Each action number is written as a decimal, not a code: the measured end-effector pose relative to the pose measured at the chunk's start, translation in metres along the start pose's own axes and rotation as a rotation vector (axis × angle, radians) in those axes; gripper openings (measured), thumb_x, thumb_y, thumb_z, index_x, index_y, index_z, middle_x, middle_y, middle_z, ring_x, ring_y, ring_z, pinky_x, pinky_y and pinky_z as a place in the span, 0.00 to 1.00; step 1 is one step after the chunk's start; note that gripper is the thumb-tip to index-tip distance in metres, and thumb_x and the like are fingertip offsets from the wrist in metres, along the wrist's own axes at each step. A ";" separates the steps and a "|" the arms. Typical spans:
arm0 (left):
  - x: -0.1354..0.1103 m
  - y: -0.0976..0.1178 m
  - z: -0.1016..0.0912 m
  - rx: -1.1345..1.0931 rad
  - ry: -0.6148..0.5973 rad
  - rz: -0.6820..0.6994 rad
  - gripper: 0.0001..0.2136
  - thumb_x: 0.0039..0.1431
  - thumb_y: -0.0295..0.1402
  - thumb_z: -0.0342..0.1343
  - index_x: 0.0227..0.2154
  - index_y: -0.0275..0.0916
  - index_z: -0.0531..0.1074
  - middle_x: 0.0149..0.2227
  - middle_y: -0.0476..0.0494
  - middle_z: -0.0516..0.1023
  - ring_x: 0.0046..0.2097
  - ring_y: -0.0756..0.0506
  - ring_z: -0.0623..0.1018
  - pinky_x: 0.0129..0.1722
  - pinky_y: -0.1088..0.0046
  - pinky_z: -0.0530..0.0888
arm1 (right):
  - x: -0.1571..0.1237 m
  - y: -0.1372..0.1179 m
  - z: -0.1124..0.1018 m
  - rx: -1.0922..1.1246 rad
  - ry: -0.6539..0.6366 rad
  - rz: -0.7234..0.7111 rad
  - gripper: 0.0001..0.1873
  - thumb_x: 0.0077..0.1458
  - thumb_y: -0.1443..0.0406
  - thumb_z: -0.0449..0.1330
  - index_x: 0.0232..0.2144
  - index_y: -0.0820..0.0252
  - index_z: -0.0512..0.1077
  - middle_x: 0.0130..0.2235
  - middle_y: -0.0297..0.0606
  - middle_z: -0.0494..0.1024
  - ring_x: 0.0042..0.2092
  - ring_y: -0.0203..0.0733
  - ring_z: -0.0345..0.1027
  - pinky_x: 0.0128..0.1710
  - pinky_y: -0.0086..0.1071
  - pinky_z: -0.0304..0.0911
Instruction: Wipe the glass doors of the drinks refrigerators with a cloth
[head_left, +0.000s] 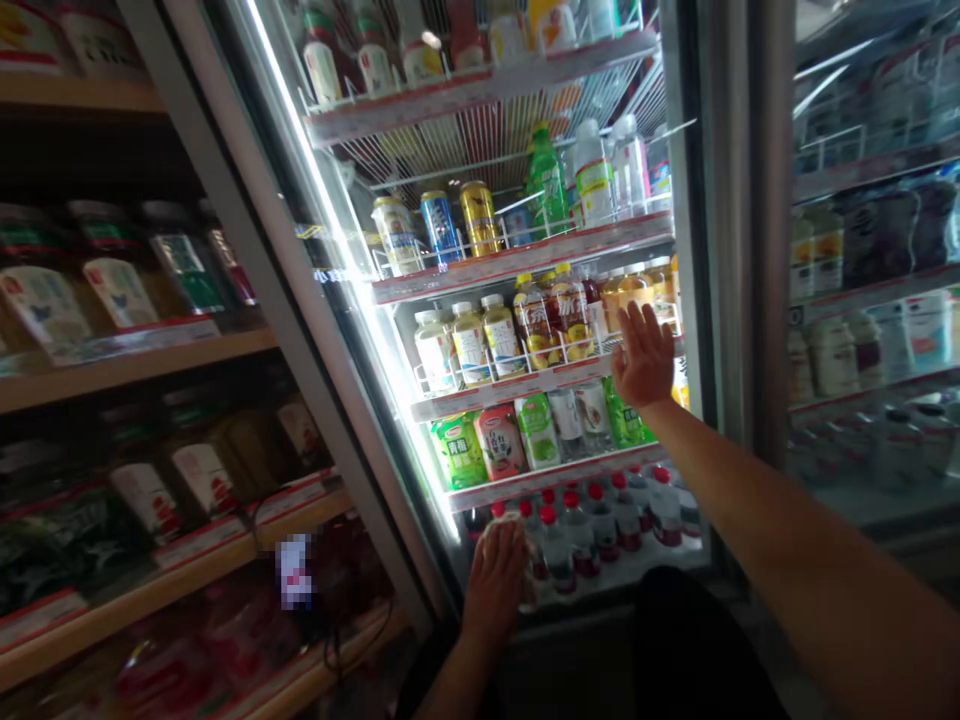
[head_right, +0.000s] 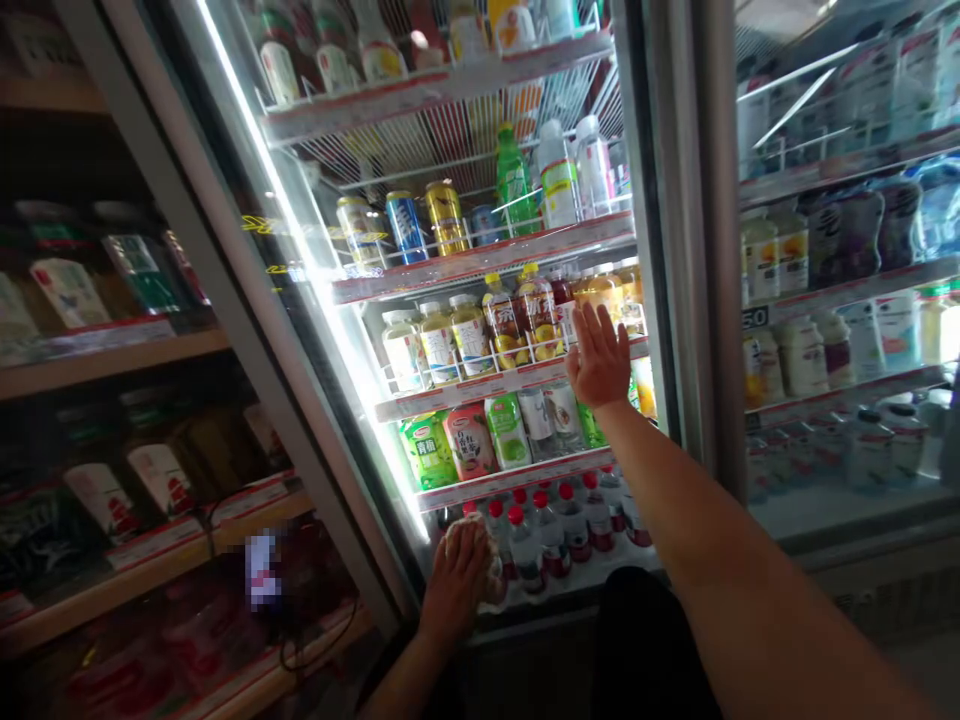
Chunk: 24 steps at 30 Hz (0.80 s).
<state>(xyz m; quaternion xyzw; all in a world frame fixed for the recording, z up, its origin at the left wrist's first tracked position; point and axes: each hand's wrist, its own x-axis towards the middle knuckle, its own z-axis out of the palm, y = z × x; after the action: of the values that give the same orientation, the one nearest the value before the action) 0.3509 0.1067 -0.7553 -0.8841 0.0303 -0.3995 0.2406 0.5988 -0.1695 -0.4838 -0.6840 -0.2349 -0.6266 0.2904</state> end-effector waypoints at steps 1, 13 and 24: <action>0.011 -0.005 -0.004 -0.009 0.004 -0.016 0.26 0.63 0.34 0.55 0.64 0.42 0.65 0.69 0.41 0.60 0.72 0.35 0.50 0.65 0.51 0.67 | 0.000 0.000 0.000 0.004 -0.002 0.003 0.32 0.64 0.62 0.46 0.69 0.60 0.55 0.69 0.42 0.58 0.72 0.48 0.45 0.69 0.50 0.44; 0.196 -0.115 -0.108 -0.112 0.334 -0.326 0.26 0.70 0.33 0.44 0.69 0.36 0.53 0.72 0.29 0.44 0.73 0.32 0.43 0.67 0.40 0.53 | -0.001 0.001 0.001 -0.003 0.016 -0.008 0.32 0.65 0.62 0.47 0.69 0.60 0.55 0.69 0.42 0.58 0.72 0.46 0.45 0.70 0.49 0.43; 0.354 -0.212 -0.206 -0.134 0.460 -0.235 0.26 0.72 0.35 0.37 0.68 0.26 0.50 0.74 0.41 0.38 0.73 0.37 0.37 0.71 0.43 0.45 | 0.000 0.000 0.000 0.024 0.011 0.002 0.32 0.64 0.62 0.46 0.69 0.60 0.55 0.69 0.42 0.58 0.72 0.48 0.45 0.69 0.50 0.44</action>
<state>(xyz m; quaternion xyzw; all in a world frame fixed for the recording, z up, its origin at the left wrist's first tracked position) 0.4131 0.1237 -0.2989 -0.7813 0.0075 -0.6123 0.1204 0.5988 -0.1692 -0.4841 -0.6773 -0.2401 -0.6272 0.3004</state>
